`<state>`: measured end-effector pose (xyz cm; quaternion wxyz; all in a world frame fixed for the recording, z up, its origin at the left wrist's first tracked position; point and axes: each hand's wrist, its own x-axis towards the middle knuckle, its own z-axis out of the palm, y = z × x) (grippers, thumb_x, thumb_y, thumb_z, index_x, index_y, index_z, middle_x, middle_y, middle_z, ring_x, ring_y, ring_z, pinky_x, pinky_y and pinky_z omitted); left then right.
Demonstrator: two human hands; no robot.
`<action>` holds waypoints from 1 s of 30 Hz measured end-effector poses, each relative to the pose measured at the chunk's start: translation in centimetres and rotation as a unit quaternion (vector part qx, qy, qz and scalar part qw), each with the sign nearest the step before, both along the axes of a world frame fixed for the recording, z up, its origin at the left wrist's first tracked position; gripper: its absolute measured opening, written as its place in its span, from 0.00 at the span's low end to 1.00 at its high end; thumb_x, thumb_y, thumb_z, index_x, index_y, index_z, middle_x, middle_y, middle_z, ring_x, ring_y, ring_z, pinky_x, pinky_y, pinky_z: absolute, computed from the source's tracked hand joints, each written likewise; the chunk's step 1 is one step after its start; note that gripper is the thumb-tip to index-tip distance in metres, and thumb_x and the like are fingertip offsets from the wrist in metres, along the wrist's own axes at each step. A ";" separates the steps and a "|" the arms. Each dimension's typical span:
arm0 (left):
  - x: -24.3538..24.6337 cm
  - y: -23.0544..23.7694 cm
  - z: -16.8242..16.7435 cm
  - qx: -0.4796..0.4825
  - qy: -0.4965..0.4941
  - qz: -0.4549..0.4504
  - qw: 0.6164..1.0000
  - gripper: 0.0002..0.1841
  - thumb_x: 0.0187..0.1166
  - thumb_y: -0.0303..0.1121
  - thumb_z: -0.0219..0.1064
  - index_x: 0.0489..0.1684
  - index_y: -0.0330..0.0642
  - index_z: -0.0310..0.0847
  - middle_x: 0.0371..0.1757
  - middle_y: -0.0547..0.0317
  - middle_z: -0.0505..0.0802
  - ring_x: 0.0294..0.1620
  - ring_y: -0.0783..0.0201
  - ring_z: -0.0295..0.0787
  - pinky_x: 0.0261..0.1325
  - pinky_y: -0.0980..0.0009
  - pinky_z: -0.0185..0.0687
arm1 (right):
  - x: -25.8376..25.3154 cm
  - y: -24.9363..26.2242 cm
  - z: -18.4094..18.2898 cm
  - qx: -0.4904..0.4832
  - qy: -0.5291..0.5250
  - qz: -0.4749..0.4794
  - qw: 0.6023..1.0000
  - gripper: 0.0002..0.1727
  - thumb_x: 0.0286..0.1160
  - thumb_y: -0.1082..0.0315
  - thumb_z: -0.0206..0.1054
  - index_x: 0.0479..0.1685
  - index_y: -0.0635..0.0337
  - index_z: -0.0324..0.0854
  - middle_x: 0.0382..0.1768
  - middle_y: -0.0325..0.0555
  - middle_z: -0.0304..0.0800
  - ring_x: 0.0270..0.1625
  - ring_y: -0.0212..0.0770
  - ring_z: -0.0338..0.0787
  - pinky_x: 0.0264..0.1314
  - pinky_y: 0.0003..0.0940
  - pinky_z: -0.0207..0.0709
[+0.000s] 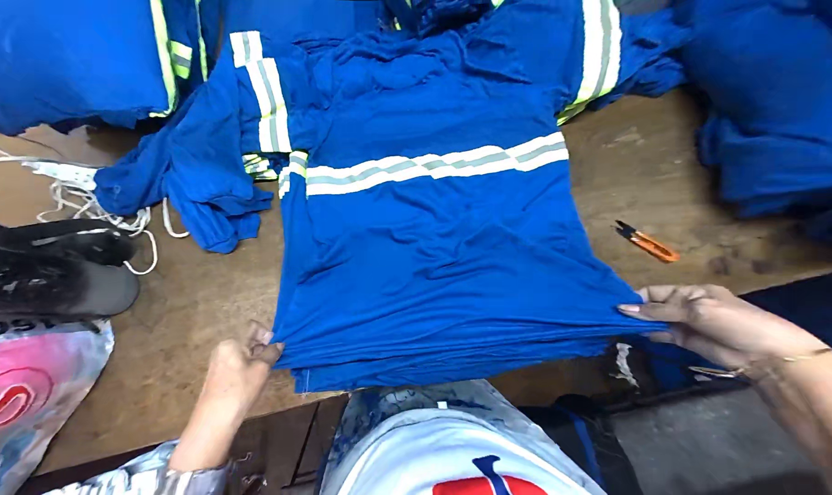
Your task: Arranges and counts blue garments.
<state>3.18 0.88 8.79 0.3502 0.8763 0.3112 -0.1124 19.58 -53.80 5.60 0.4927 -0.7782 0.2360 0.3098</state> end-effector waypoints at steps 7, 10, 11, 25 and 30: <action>-0.5 2.4 -2.4 -0.301 0.073 0.120 0.943 0.10 0.76 0.16 0.66 0.52 0.31 0.85 0.42 0.47 0.95 0.38 0.60 0.94 0.40 0.67 0.91 | 3.2 3.6 6.5 -0.069 -0.092 0.146 0.983 0.05 0.78 0.77 0.68 0.36 0.65 0.90 0.28 0.49 0.92 0.27 0.37 0.86 0.32 0.35 0.81; -0.3 2.3 -2.0 -0.309 0.078 0.144 0.937 0.09 0.88 0.24 0.57 0.54 0.33 0.82 0.44 0.44 0.95 0.37 0.53 0.97 0.36 0.58 0.95 | 4.1 4.1 8.6 0.168 -0.183 0.114 0.962 0.11 0.66 0.80 0.65 0.38 0.58 0.91 0.31 0.43 0.96 0.30 0.30 0.93 0.33 0.24 0.88; -0.3 2.1 -2.0 -0.300 0.076 0.156 0.938 0.10 0.90 0.26 0.54 0.57 0.34 0.80 0.44 0.42 0.95 0.36 0.50 0.98 0.33 0.56 0.95 | 4.0 4.3 8.2 0.166 -0.177 0.109 0.964 0.11 0.66 0.81 0.65 0.40 0.59 0.91 0.31 0.44 0.95 0.30 0.31 0.92 0.32 0.25 0.88; -1.6 1.9 -2.6 -0.273 0.068 0.193 0.940 0.11 0.82 0.17 0.60 0.57 0.32 0.82 0.43 0.47 0.95 0.33 0.58 0.97 0.28 0.67 0.92 | 5.3 5.6 7.6 0.237 -0.242 0.067 0.939 0.15 0.67 0.81 0.65 0.46 0.54 0.91 0.36 0.38 0.96 0.33 0.27 0.92 0.37 0.24 0.89; -3.0 2.2 -4.3 -0.356 0.060 0.224 0.905 0.10 0.79 0.16 0.60 0.52 0.29 0.84 0.37 0.47 0.94 0.31 0.62 0.92 0.33 0.70 0.90 | 2.6 4.1 0.1 -0.083 -0.058 0.032 0.994 0.03 0.74 0.77 0.71 0.41 0.69 0.87 0.31 0.52 0.92 0.27 0.40 0.88 0.34 0.37 0.85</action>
